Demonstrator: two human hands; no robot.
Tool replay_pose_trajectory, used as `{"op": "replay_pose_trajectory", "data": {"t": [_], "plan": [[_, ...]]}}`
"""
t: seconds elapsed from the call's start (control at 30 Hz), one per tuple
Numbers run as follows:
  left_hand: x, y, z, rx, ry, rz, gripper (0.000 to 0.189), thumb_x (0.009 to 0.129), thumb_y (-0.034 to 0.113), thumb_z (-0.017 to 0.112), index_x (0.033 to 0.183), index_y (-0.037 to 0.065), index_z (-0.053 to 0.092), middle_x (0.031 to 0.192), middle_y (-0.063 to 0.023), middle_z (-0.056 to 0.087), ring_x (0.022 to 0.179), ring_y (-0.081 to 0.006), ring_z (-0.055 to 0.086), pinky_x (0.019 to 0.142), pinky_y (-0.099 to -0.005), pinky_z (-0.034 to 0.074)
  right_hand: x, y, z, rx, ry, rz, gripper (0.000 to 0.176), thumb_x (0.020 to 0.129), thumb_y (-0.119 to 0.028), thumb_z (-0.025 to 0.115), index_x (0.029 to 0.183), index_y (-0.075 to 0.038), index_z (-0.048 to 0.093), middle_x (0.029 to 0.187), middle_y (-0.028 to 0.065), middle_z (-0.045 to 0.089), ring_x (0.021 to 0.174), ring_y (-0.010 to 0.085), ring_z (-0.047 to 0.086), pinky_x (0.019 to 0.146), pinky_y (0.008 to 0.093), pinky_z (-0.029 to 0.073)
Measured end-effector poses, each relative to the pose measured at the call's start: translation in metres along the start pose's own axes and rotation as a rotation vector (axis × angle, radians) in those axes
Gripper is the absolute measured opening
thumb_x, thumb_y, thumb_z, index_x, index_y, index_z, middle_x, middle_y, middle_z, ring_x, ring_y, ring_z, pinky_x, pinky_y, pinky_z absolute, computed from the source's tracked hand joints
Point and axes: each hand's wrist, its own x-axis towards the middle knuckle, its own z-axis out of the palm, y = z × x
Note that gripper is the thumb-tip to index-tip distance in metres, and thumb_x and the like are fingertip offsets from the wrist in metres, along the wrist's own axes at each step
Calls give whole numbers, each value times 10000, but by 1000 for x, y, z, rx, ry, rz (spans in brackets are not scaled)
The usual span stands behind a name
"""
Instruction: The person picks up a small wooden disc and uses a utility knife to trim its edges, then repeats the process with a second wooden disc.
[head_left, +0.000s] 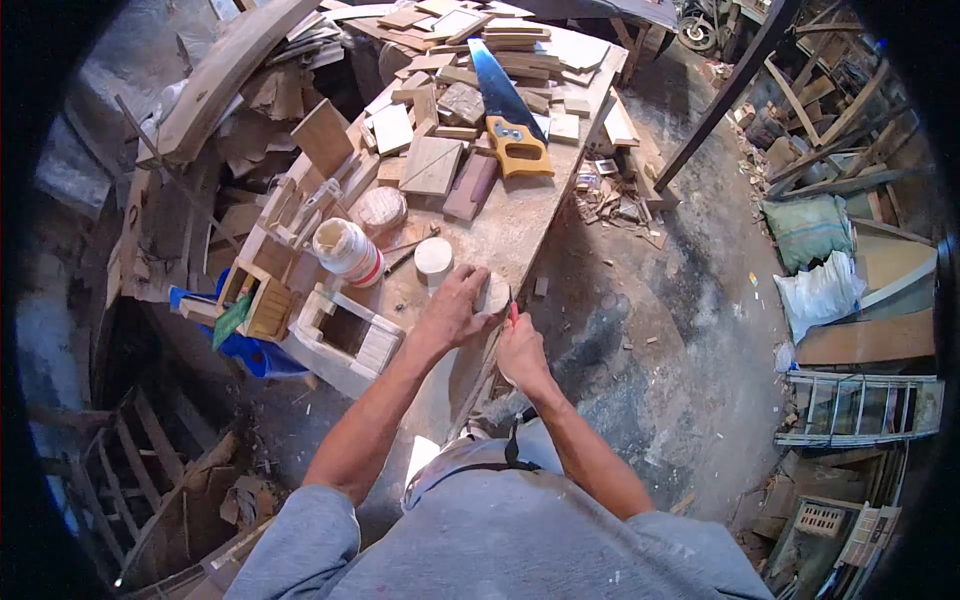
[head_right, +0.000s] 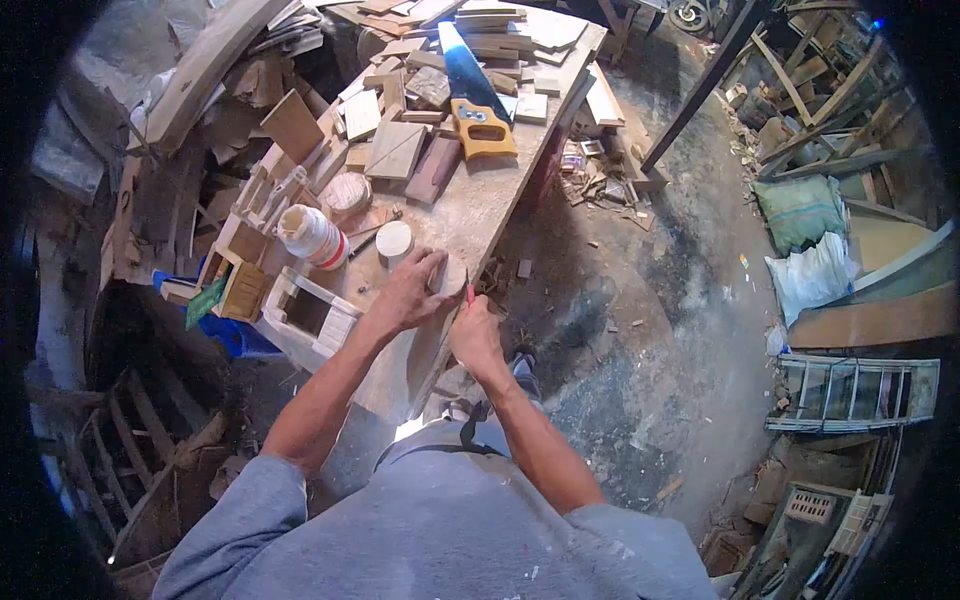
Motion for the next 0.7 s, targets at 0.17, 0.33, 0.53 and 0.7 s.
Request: {"op": "replay_pose_trajectory", "data": {"t": [0.17,0.33,0.53,0.7], "plan": [[5,8,0,91,-35,-95,712,728,230,878,1304,-25,547,1202,-259,589,1153,-437,600,1001,-467,502,41,56,8,196,-149,-25,309,1054,-285,452,1061,5,558,784,195,645,681,345,641,615,453,507],[-4,17,7,89,56,-74,688,718,279,902,1216,-30,541,1149,-248,590,1106,-445,607,954,-485,509,8,34,-2,277,-64,13,406,1035,-303,469,1083,72,616,1039,362,662,1062,530,632,904,556,486],[-2,15,7,94,41,-72,696,714,282,908,1205,-39,533,1158,-255,585,1113,-444,608,953,-480,516,-2,12,-10,146,-36,-42,377,1039,-292,471,1101,64,577,1067,370,655,1065,545,624,907,581,485],[-1,8,11,82,88,-69,696,677,333,927,1146,-30,563,1102,-240,607,1069,-436,618,917,-484,511,-3,1,-4,26,26,-42,341,1043,-267,460,1055,61,555,1008,395,647,983,567,623,845,613,481]]}}
